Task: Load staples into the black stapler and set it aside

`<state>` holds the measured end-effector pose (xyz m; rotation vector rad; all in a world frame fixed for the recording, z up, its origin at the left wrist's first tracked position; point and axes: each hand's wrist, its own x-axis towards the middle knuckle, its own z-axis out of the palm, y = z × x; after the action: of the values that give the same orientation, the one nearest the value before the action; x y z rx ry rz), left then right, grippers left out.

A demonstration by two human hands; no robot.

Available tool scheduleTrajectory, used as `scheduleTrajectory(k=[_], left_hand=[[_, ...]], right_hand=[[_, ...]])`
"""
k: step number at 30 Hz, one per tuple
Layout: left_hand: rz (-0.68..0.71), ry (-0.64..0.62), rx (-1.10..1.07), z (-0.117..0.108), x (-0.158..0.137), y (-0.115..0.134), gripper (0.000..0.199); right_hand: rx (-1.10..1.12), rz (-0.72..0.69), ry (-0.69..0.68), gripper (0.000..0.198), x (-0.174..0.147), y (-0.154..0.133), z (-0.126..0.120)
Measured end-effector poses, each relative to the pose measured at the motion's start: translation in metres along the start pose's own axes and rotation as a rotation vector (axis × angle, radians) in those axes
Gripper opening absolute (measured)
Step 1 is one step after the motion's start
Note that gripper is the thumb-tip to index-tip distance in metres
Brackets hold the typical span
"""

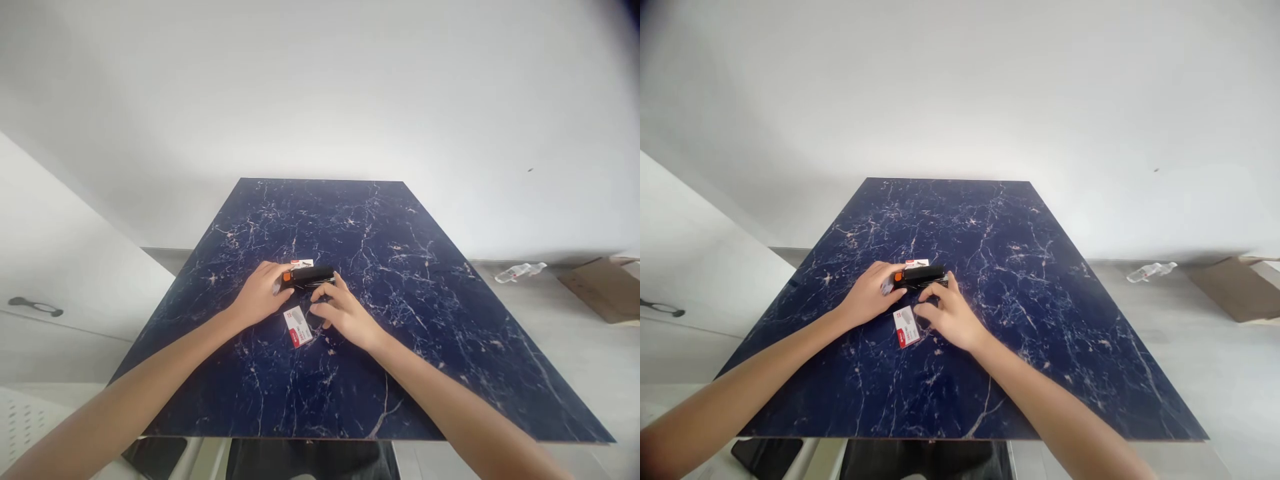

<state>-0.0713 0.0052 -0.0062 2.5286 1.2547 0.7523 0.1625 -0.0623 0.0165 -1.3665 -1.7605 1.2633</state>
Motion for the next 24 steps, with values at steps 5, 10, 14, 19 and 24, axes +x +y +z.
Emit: scheduleTrajectory(k=[5, 10, 14, 19, 24], left_hand=[[0.036, 0.001, -0.014, 0.002, 0.003, 0.000, 0.053], [-0.018, 0.035, 0.011, 0.003, 0.005, 0.008, 0.055], [-0.019, 0.056, 0.076, 0.007, 0.007, 0.015, 0.054], [-0.018, 0.139, 0.264, 0.011, 0.007, 0.036, 0.065], [0.091, -0.090, 0.060, 0.005, -0.002, 0.047, 0.062]], right_hand=[[0.130, -0.075, -0.117, 0.010, 0.010, 0.004, -0.010], [-0.004, -0.185, -0.107, 0.011, 0.018, 0.006, -0.019], [-0.199, -0.244, -0.055, 0.006, 0.025, 0.009, -0.018], [-0.262, -0.151, 0.354, 0.018, 0.036, 0.023, -0.010], [-0.221, -0.146, 0.465, 0.027, 0.035, 0.039, -0.010]])
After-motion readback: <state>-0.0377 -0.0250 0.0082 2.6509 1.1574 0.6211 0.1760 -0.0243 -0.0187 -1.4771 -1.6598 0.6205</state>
